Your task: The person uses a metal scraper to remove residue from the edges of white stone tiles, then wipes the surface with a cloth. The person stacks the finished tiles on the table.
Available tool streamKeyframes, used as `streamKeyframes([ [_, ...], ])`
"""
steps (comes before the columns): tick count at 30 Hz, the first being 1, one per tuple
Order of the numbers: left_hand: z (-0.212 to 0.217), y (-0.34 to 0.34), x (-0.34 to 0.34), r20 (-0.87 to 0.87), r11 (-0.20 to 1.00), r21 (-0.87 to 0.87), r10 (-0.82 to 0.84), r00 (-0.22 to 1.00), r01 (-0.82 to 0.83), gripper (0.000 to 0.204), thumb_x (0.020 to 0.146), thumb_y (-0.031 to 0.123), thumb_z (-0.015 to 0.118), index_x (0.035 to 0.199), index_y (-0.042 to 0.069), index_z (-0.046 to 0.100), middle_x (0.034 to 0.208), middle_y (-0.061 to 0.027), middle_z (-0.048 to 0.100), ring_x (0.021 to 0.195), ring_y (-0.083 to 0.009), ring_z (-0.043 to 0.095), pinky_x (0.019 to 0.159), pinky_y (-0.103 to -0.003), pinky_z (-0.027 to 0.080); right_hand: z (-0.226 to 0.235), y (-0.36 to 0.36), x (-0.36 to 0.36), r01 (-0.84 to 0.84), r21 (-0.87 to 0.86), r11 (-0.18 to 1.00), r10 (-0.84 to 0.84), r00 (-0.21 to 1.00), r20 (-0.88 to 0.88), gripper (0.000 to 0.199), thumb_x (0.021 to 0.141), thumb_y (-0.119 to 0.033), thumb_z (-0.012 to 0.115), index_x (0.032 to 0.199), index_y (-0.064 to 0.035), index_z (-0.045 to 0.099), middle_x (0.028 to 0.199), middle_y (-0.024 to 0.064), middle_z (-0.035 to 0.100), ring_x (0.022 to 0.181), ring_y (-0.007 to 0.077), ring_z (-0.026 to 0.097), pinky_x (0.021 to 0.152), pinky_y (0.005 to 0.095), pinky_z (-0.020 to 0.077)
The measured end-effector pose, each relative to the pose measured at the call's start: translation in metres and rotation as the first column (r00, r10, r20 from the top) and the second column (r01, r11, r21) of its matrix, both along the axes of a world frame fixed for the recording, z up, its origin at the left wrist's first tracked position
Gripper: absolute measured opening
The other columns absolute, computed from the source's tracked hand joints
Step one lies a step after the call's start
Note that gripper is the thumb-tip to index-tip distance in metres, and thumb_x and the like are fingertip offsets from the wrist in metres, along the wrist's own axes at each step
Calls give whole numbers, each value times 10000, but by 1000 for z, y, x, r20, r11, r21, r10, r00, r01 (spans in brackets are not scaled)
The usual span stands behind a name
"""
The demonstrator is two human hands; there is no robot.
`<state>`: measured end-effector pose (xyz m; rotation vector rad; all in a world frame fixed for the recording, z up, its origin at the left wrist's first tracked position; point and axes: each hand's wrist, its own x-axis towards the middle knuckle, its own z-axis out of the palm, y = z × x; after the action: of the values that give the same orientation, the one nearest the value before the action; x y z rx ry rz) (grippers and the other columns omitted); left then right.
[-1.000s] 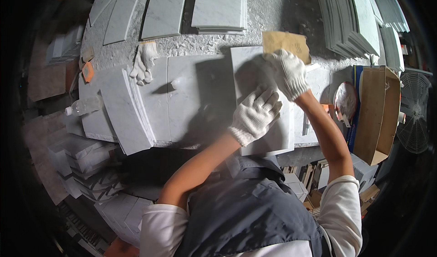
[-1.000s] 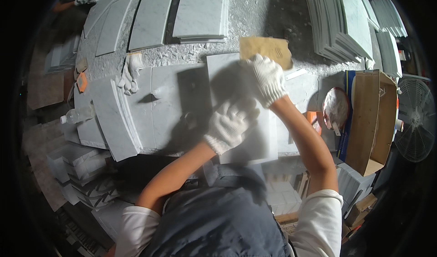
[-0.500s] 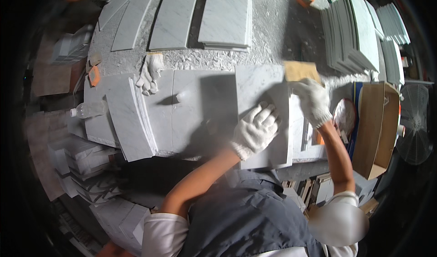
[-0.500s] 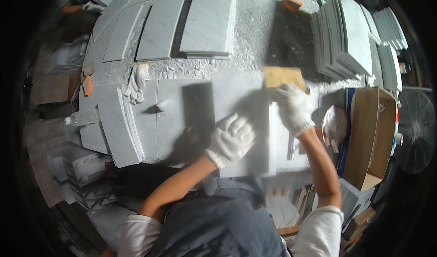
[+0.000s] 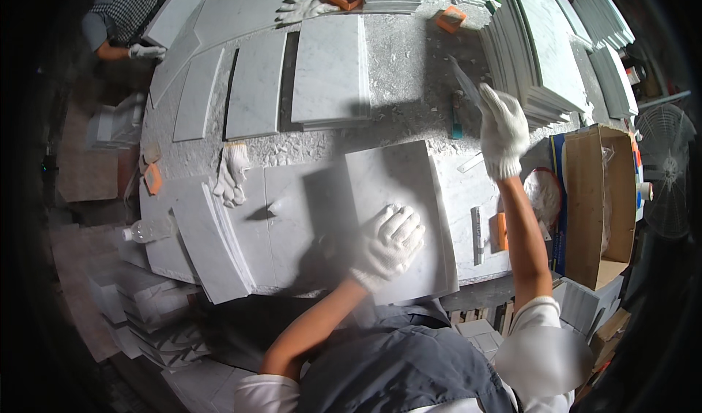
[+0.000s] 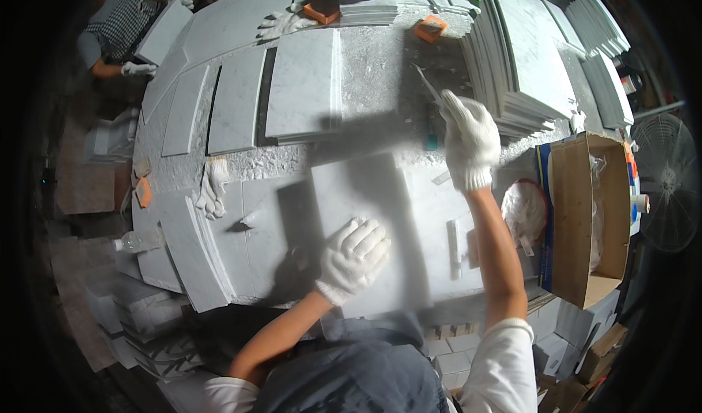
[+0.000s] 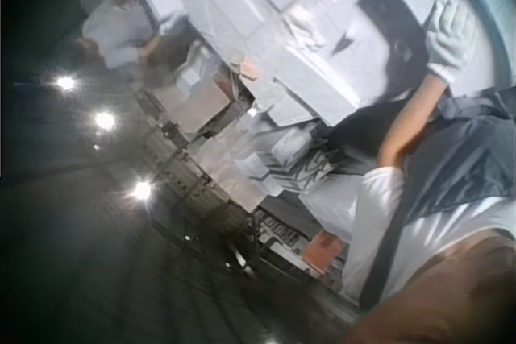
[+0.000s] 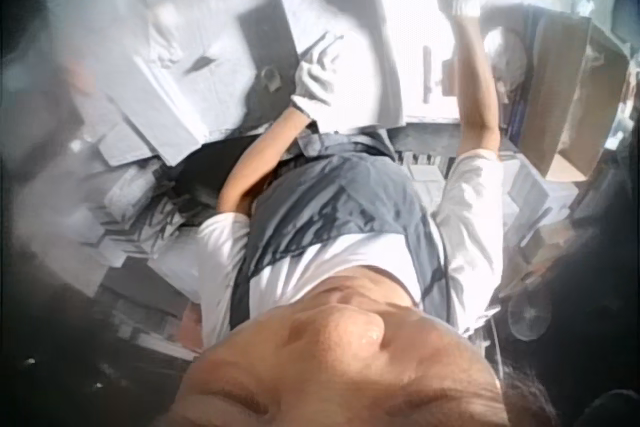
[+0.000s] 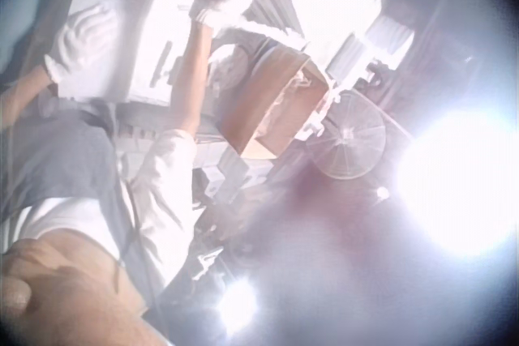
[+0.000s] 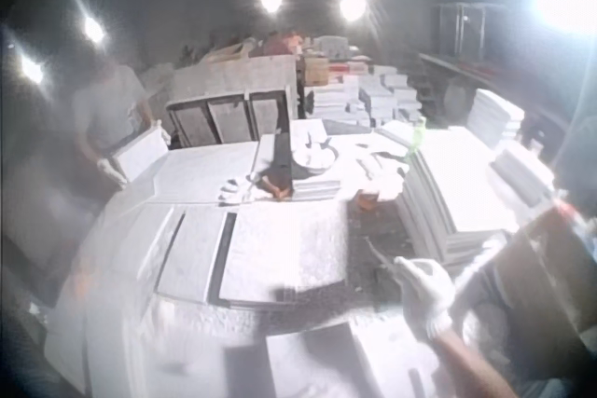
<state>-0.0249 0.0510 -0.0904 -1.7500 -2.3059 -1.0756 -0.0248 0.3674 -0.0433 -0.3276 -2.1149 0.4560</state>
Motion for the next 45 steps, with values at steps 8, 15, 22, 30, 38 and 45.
streamKeyframes([
  [8, 11, 1, -2, -82, 994, -104, -20, 996, 12, 225, 862, 174, 688, 1076, 122, 728, 1226, -57, 674, 1211, -256, 608, 1104, -437, 461, -50, 25, -65, 234, 26, 972, -211, 819, 534, 495, 899, -287, 732, 1380, -267, 619, 1412, 94, 600, 1200, 325, 625, 936, 443, 553],
  [15, 16, 6, -2, -76, 998, -70, -15, 997, 9, 238, 857, 166, 688, 1085, 101, 706, 1236, -73, 652, 1216, -276, 601, 1098, -467, 469, -88, 7, -24, 414, -47, 909, -234, 599, 766, 612, 867, -443, 753, 1403, -185, 609, 1253, 151, 682, 1108, 352, 675, 893, 472, 564],
  [22, 15, 7, -4, -83, 994, -103, -39, 996, 30, 239, 861, 158, 694, 1091, 97, 707, 1232, -75, 650, 1212, -277, 599, 1088, -467, 481, -88, 16, -25, 441, -243, 864, -166, 705, 690, 529, 905, -388, 736, 1364, -142, 645, 1157, 167, 714, 1081, 371, 691, 912, 448, 553],
  [30, 18, 8, -2, -93, 999, -44, -5, 996, 1, 246, 853, 138, 697, 1094, 102, 727, 1242, -62, 652, 1192, -258, 612, 1078, -448, 494, -47, 68, -84, 350, -257, 901, -235, 890, 390, 664, 896, -616, 690, 1429, -237, 573, 1442, 140, 562, 1274, 355, 590, 1012, 481, 511],
  [38, 8, -2, -9, -170, 987, -27, 154, 973, -160, 292, 977, 268, 595, 1233, 144, 661, 1319, -64, 625, 1283, -259, 567, 1123, -442, 463, -64, -34, 16, 25, -652, 757, 173, 956, 238, 498, 984, -384, 703, 1390, -104, 636, 1436, 159, 599, 1292, 289, 620, 1045, 361, 525],
  [45, -15, -8, 8, -317, 892, -389, 106, 943, -231, 489, 1082, 434, 380, 1484, 178, 492, 1570, -69, 458, 1455, -296, 425, 1234, -501, 287, -70, -143, 162, 72, -537, 841, 297, 767, 568, 518, 1027, -421, 548, 1458, -135, 580, 1519, 224, 511, 1351, 362, 556, 1098, 409, 474],
])
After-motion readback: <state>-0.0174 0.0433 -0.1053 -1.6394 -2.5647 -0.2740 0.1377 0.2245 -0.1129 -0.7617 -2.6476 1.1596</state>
